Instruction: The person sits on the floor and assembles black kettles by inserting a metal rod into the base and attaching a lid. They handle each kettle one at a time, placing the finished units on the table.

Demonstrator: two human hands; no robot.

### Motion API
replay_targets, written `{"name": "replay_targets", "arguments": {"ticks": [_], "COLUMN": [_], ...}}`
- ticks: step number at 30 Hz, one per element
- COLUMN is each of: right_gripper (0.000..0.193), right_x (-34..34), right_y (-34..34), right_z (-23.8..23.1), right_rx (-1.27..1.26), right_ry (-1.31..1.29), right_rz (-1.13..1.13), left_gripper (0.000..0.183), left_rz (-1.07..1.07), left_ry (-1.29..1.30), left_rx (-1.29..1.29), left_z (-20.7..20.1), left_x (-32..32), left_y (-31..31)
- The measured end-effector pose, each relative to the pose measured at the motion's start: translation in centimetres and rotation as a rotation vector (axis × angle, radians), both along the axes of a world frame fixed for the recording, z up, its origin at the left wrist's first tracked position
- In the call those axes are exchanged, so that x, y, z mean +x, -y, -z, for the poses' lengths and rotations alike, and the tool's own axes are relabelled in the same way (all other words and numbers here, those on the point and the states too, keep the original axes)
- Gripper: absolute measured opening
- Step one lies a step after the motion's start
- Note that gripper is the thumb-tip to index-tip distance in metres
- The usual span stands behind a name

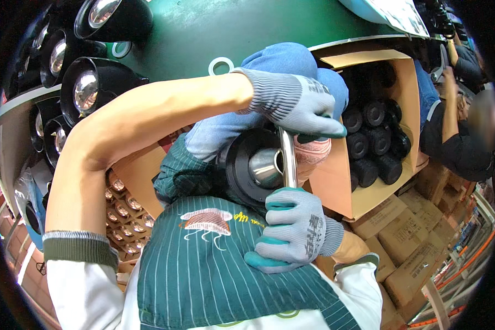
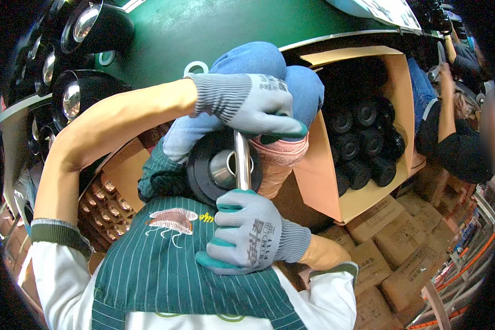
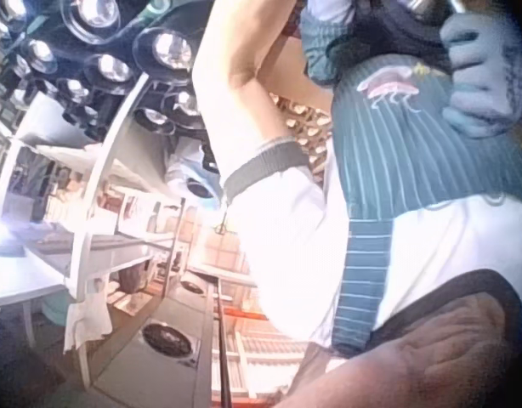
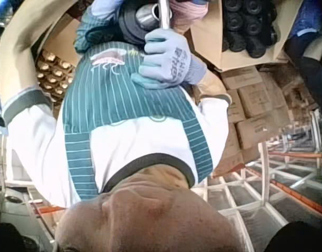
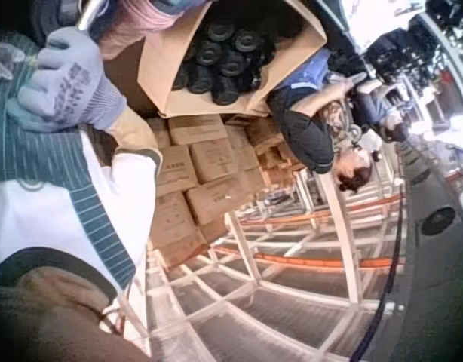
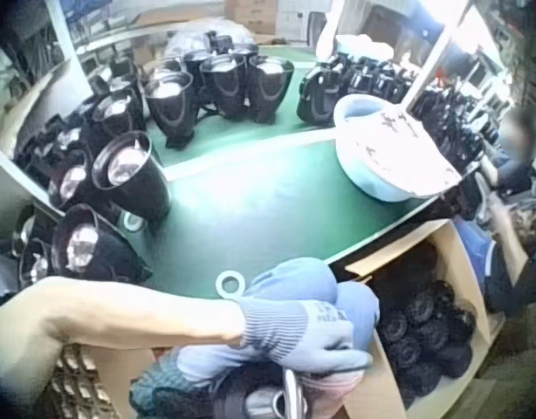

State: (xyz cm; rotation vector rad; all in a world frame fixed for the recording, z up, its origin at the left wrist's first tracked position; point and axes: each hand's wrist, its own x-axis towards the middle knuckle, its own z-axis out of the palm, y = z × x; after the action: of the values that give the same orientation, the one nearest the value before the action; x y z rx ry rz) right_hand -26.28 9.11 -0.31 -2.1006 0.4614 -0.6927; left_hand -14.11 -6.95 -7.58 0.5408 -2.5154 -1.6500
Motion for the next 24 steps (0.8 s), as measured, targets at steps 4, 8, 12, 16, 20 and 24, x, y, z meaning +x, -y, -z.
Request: {"name": "replay_targets", "arguments": {"ticks": [4,8,12,16,20,24], "right_gripper": [0.027,0.024,0.058,0.044,0.042,0.046], "right_x": [1.1,3.4,5.5,4.1,2.5,1.4], "right_y": [1.0,0.4,2.9,3.5,2.5,2.7], "right_z": [-0.4,-0.8,-1.4,-1.9,-0.8,0.2], "right_rx": [-0.041,-0.059,-0.014,0.102,-0.046,-0.135], "right_ry": [-0.052,-0.211,-0.521,-0.338,-0.161,0.195], "right_rz": [-0.035,-0.278,-0.31,0.07,0.29,0.384], "left_gripper": [0.054,0.053,0.053,0.044,0.047,0.068], "left_rz": [0.005,0.097,0.386,0.405,0.227,0.19], "left_ry": [-0.076,-0.397,-0.236,-0.436,-0.205,0.052], "left_rx": [-0.036,0.008,0.498,0.483,0.319,0.167], "left_z": [1.0,2.1,0.4,0.6,0.7,-2.2], "left_x": [-0.3,-3.2,-8.2,-11.8,-7.8,-2.9], "left_y": [-0.2,-1.4,-3.0,-7.0,-3.6,-1.8]}}
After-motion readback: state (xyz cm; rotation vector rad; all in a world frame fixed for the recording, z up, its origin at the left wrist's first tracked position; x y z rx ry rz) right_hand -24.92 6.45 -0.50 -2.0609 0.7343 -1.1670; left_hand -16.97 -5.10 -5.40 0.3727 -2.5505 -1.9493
